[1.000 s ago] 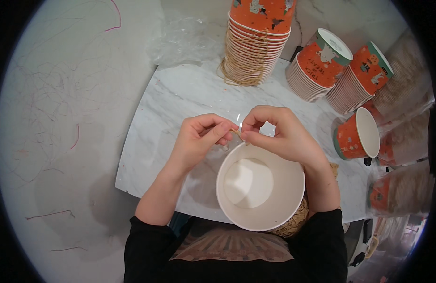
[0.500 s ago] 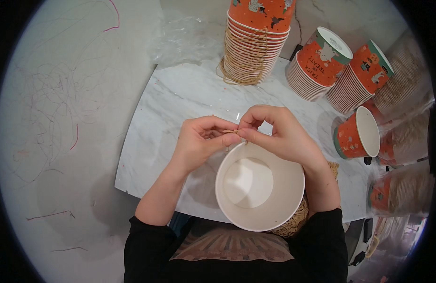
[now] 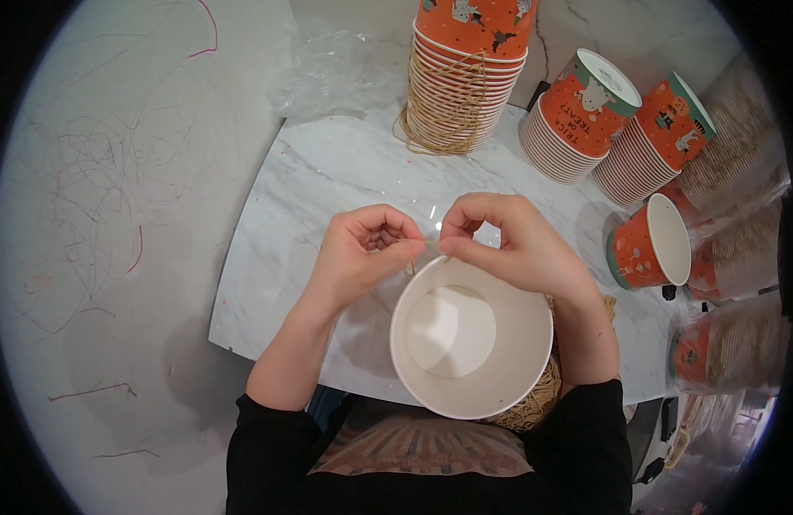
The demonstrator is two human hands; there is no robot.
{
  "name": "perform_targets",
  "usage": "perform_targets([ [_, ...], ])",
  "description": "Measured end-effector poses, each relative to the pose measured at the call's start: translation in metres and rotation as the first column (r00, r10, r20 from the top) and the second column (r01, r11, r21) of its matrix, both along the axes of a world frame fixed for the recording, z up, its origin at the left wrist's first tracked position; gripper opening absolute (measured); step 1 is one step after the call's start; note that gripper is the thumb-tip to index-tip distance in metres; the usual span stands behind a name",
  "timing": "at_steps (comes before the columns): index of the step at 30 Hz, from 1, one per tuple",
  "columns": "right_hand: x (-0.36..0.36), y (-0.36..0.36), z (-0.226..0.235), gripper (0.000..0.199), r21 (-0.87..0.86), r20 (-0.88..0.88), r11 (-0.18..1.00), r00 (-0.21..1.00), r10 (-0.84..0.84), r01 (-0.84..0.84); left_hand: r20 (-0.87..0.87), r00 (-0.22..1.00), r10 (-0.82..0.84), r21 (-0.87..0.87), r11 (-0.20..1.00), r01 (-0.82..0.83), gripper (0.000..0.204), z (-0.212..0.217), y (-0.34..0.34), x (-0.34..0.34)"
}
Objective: Attaching string handles to decorative paper buckets.
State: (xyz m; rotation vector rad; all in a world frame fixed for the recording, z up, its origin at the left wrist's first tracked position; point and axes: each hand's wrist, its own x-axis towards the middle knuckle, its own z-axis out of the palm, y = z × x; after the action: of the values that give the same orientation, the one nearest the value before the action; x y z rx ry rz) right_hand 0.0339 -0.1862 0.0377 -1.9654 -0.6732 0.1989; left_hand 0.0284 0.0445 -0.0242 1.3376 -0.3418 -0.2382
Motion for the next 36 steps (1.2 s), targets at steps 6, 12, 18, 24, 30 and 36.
perform_targets([
  [6, 0.001, 0.001, -0.001, 0.017, -0.007, 0.020, 1.000, 1.000, -0.011, 0.011, -0.033, 0.998, -0.051, 0.017, 0.999, 0.052, 0.007, 0.003, 0.002, 0.002],
  [12, 0.001, -0.001, -0.003, 0.016, -0.027, -0.001, 0.999, 1.000, -0.021, 0.021, -0.079, 0.997, -0.021, 0.061, 0.998, 0.026, 0.012, 0.002, 0.002, 0.004],
  [18, 0.001, 0.002, -0.002, 0.017, 0.016, 0.033, 1.000, 0.999, -0.004, 0.004, -0.088, 0.991, -0.099, -0.032, 0.995, 0.097, 0.011, -0.003, 0.005, 0.007],
  [24, 0.003, -0.002, 0.002, 0.012, 0.012, -0.028, 1.000, 1.000, -0.002, 0.002, -0.070, 0.993, -0.099, 0.022, 0.995, 0.100, 0.011, 0.002, 0.005, 0.005],
  [30, 0.006, -0.005, 0.001, 0.011, 0.011, -0.065, 1.000, 0.998, 0.009, -0.009, -0.078, 0.985, -0.155, 0.065, 0.985, 0.160, 0.013, 0.002, 0.006, 0.005],
  [36, 0.008, -0.007, -0.001, 0.010, 0.040, -0.083, 0.999, 0.997, -0.009, 0.012, -0.006, 0.990, -0.141, 0.119, 0.983, 0.141, 0.011, -0.002, 0.002, 0.004],
])
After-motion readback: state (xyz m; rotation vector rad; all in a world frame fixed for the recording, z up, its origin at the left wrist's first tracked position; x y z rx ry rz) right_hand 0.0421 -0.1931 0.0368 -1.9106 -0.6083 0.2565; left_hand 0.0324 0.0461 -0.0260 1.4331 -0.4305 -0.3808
